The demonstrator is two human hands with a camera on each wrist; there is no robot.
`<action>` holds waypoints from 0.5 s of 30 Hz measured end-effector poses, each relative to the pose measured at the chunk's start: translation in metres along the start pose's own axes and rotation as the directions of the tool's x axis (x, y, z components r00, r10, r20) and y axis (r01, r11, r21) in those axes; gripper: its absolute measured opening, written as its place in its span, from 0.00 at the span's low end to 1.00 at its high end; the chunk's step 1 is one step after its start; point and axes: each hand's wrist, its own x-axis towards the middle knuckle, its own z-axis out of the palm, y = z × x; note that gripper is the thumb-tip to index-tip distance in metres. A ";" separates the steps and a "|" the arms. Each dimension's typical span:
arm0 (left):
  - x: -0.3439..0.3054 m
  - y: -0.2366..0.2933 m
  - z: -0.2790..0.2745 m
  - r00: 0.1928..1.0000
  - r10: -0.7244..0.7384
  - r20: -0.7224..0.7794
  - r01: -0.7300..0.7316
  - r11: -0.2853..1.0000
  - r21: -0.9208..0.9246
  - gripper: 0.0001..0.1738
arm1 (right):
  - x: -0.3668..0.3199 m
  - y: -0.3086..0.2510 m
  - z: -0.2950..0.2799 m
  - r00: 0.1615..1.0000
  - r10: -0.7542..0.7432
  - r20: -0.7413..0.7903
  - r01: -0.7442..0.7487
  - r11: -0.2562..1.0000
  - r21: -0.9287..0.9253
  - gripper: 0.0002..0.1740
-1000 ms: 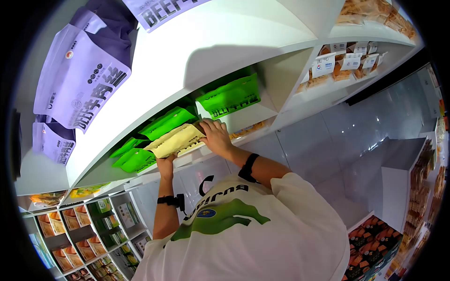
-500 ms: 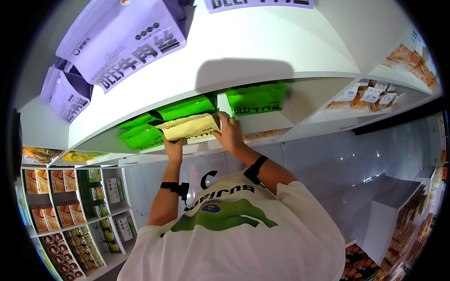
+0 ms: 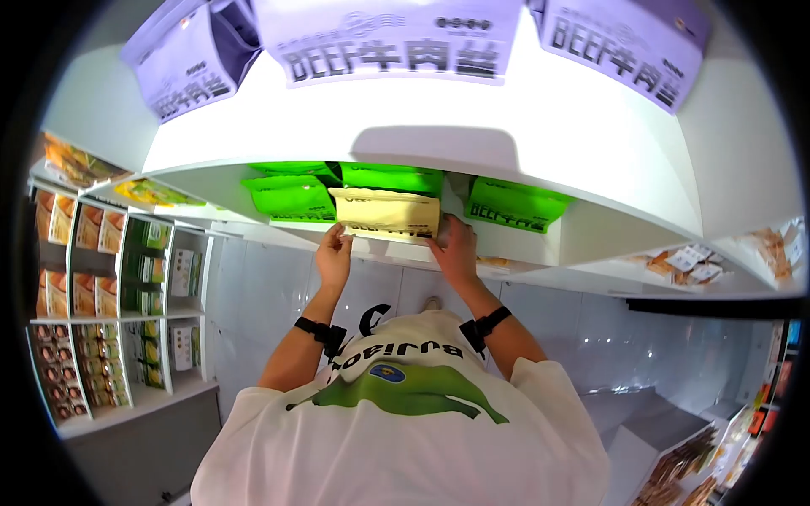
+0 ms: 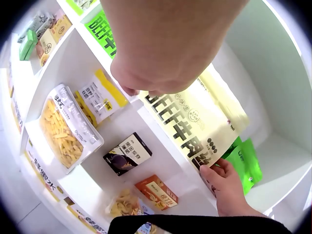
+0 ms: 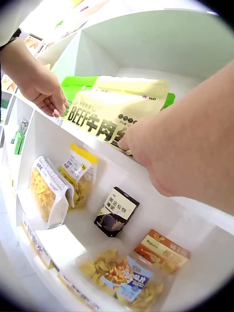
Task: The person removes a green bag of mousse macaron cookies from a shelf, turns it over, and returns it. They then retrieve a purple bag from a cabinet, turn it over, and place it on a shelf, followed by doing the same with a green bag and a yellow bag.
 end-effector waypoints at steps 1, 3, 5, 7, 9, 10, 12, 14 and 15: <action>0.004 -0.019 0.005 0.999 0.041 -0.019 -0.042 0.997 -0.057 0.22 | -0.001 0.001 0.002 0.999 0.047 -0.021 -0.046 0.998 0.043 0.35; -0.002 0.002 -0.001 0.999 0.013 0.034 -0.012 1.000 -0.017 0.22 | -0.003 0.006 0.006 0.999 0.030 -0.028 -0.028 0.999 0.044 0.31; 0.002 -0.011 -0.003 0.984 0.034 0.177 -0.025 0.998 -0.049 0.27 | -0.003 0.012 0.008 0.999 0.015 -0.040 -0.014 0.999 0.044 0.27; 0.004 -0.014 -0.012 0.969 0.076 0.233 -0.065 0.996 -0.055 0.30 | -0.002 0.015 0.011 0.995 -0.063 -0.076 0.065 0.997 0.033 0.21; 0.004 -0.020 -0.022 0.923 0.169 0.345 -0.149 0.985 -0.084 0.38 | 0.000 0.016 0.017 0.994 -0.042 -0.104 0.047 0.998 0.038 0.19; 0.000 -0.025 -0.029 0.929 0.166 0.331 -0.143 0.985 -0.091 0.38 | 0.001 0.016 0.021 0.989 -0.011 -0.145 0.018 0.999 0.048 0.18; -0.003 -0.032 -0.046 0.898 0.220 0.382 -0.162 0.971 -0.178 0.39 | -0.001 0.011 0.023 0.978 -0.045 -0.206 0.057 0.997 0.053 0.17; -0.012 -0.043 -0.074 0.910 0.190 0.369 -0.137 0.977 -0.165 0.39 | -0.007 0.003 0.019 0.974 -0.047 -0.223 0.045 0.999 -0.014 0.16; -0.014 -0.061 -0.091 0.887 0.171 0.430 -0.119 0.982 -0.144 0.39 | -0.014 0.000 0.020 0.973 -0.059 -0.221 0.056 0.998 -0.019 0.16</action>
